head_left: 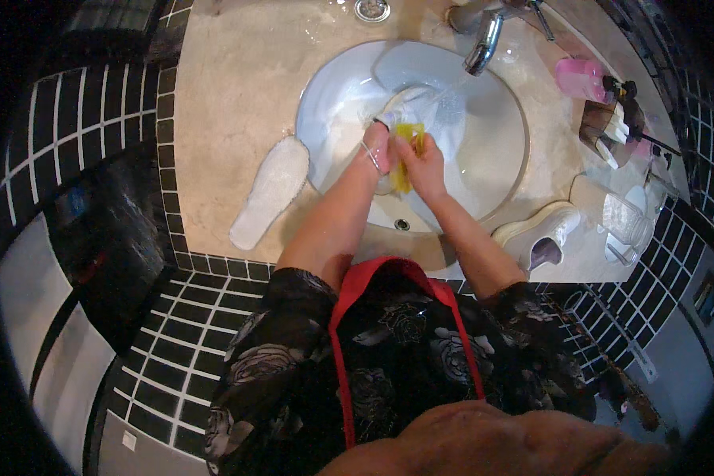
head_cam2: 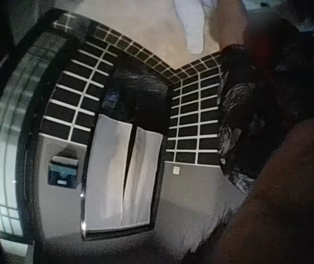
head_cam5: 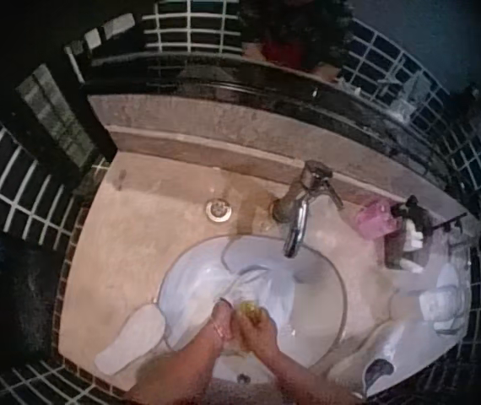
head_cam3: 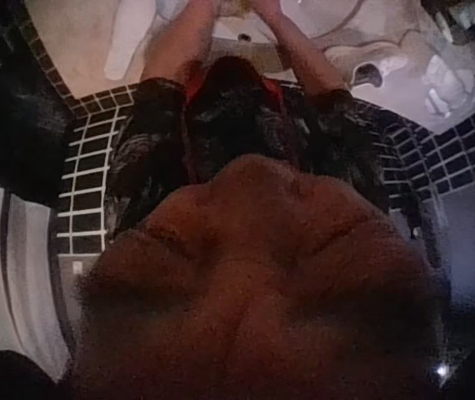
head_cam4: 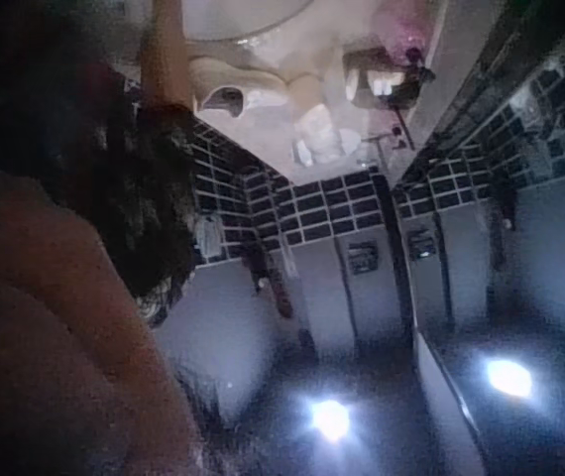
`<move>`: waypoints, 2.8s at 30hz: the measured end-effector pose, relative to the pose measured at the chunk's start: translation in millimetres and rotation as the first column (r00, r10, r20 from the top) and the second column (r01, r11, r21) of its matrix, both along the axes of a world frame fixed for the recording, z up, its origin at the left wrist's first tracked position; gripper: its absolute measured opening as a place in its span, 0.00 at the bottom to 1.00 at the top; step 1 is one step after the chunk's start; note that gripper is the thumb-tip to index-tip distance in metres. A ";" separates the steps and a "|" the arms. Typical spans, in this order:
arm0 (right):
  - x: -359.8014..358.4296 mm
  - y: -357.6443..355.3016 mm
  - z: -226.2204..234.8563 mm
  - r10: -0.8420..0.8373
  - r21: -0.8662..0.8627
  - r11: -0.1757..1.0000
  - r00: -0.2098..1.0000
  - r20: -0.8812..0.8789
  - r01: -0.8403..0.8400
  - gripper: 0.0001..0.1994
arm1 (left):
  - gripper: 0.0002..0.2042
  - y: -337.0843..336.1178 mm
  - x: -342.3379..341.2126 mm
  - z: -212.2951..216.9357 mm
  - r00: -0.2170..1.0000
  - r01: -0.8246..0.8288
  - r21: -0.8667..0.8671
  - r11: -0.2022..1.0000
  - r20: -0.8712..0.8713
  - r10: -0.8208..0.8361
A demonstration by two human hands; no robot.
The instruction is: The person scrubs a white sneaker with a yellow sponge under running water in a bathroom sink, then rinses it. The person repeats the process on the second sneaker, scrubbing the upper, laces, and sole before rinsing.
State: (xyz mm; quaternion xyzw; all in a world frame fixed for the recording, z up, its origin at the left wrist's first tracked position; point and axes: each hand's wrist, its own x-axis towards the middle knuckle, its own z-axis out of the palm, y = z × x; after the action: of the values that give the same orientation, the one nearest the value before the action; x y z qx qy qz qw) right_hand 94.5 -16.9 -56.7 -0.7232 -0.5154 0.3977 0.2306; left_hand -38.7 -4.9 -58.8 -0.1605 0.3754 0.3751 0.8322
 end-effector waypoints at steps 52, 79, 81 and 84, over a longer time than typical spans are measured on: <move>64.9 -18.2 51.2 0.073 -0.292 0.955 0.995 0.074 -0.048 0.25 | 0.19 46.1 7.4 15.9 -0.046 0.917 -0.101 0.385 -0.988 -0.150; 48.4 62.7 3.8 -0.019 0.011 1.000 0.963 0.270 0.017 0.27 | 0.12 51.4 16.8 13.8 -0.056 0.982 -0.061 -0.178 -0.998 0.033; 50.1 47.5 10.6 -0.001 0.036 0.999 0.991 0.134 -0.004 0.26 | 0.12 47.3 10.3 24.3 -0.078 0.943 -0.098 -0.319 -0.994 0.075; 45.2 46.2 12.6 0.056 0.077 0.994 0.976 0.211 -0.074 0.26 | 0.11 42.1 0.6 29.0 -0.117 0.910 -0.157 -0.384 -0.985 0.127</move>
State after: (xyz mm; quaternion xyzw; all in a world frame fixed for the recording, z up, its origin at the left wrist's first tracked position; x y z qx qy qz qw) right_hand 139.7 29.3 -44.1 -0.7333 -0.5764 0.3049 0.1927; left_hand -38.2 37.2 -29.9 0.8213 0.3748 -0.0860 0.4214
